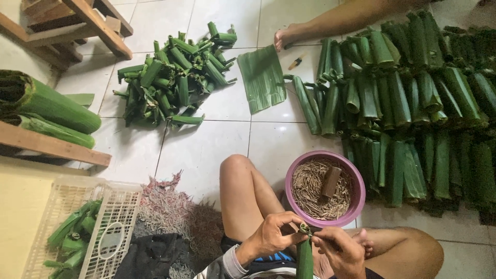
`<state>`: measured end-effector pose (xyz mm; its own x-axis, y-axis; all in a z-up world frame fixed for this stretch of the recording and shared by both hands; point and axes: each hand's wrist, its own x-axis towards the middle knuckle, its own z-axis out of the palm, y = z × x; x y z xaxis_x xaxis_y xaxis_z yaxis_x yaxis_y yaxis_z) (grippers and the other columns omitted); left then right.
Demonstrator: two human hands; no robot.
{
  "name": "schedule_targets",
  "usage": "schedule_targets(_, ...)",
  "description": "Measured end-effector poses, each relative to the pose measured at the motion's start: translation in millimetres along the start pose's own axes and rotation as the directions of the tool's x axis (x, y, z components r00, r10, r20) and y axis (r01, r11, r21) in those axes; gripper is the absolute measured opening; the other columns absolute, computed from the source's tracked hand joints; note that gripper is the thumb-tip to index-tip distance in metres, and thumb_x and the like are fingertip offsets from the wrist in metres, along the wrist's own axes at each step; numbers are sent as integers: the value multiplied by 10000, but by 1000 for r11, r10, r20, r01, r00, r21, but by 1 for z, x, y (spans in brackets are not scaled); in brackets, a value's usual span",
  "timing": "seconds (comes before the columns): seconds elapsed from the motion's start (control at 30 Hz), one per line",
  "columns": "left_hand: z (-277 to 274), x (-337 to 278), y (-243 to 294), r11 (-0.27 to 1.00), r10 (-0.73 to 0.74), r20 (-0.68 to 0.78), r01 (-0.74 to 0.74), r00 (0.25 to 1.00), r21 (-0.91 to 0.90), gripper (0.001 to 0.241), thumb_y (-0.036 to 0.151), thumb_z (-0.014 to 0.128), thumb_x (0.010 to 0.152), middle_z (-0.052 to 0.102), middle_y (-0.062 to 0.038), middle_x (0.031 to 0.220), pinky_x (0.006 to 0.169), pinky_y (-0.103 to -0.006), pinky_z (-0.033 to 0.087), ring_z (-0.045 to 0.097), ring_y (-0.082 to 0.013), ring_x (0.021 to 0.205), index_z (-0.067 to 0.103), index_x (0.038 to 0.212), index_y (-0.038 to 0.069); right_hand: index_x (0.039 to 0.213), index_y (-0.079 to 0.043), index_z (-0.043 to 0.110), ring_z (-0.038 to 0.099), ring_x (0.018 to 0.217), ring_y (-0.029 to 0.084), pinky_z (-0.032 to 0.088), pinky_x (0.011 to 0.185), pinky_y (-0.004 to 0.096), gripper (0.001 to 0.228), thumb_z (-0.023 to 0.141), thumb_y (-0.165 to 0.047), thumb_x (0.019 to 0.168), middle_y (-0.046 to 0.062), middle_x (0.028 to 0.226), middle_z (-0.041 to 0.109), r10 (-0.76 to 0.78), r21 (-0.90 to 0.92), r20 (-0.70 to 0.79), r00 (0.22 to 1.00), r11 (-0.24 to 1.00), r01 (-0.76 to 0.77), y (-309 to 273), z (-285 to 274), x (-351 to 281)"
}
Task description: The person rolls food items inside banana leaves and secures the ends using small wooden sticks while sitting on the floor.
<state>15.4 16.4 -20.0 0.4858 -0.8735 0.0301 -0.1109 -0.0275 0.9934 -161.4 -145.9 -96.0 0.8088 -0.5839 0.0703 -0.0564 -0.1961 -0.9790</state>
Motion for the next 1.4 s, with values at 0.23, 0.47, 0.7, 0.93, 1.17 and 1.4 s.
schedule_targets(0.23, -1, -4, -11, 1000, 11, -17, -11, 1000, 20, 188, 221, 812, 968, 752, -38, 1014, 783, -267, 545, 683, -120, 865, 741, 1101, 109, 1071, -161, 802, 741, 782, 22, 588, 819, 165, 195, 796, -193, 879, -51, 961, 793, -450, -437, 41, 892, 795, 421, 0, 12, -9)
schedule_targets(0.47, -5, -3, -4, 993, -94, -1, 94, 996, -73, 209, 244, 809, 970, 745, -21, 1021, 697, -193, 555, 660, -42, 760, 723, 1113, 118, 987, -157, 812, 716, 703, 38, 567, 759, 167, 100, 786, -162, 891, -39, 869, 774, -455, -500, -98, 885, 791, 352, -39, 28, -4)
schedule_targets(0.7, -4, -3, -14, 1000, -20, 0, 20, 1000, -4, 188, 220, 828, 961, 742, -32, 1005, 735, -247, 510, 635, -90, 842, 743, 1092, 116, 1012, -213, 814, 670, 662, 25, 479, 888, 170, 144, 827, -153, 882, -71, 850, 745, -440, -607, -153, 885, 748, 267, -22, 27, -19)
schedule_targets(0.93, -9, 0, -13, 990, 139, 128, -141, 982, 4, 162, 14, 746, 1003, 728, -63, 1035, 846, -288, 533, 672, -171, 905, 723, 1146, 85, 1053, -218, 794, 628, 596, 68, 505, 607, 229, 178, 822, -176, 882, -58, 811, 686, -408, -616, -140, 902, 749, 243, -15, 28, -29)
schedule_targets(1.17, -7, 7, -14, 985, 172, 160, -168, 972, -38, 124, 68, 778, 1005, 730, -65, 1008, 803, -282, 548, 682, -162, 873, 730, 1119, 76, 966, -133, 790, 605, 614, 69, 519, 744, 190, 60, 785, -136, 906, -87, 860, 758, -534, -647, -54, 844, 662, 378, -27, 22, -17)
schedule_targets(1.4, -5, 9, -15, 978, 165, 171, -138, 971, -159, 133, 76, 814, 974, 749, -54, 1030, 857, -257, 569, 700, -135, 913, 752, 1090, 97, 1036, -205, 793, 639, 614, 74, 497, 610, 208, 140, 801, -175, 899, -39, 784, 665, -431, -622, -173, 886, 745, 241, -21, 27, -28)
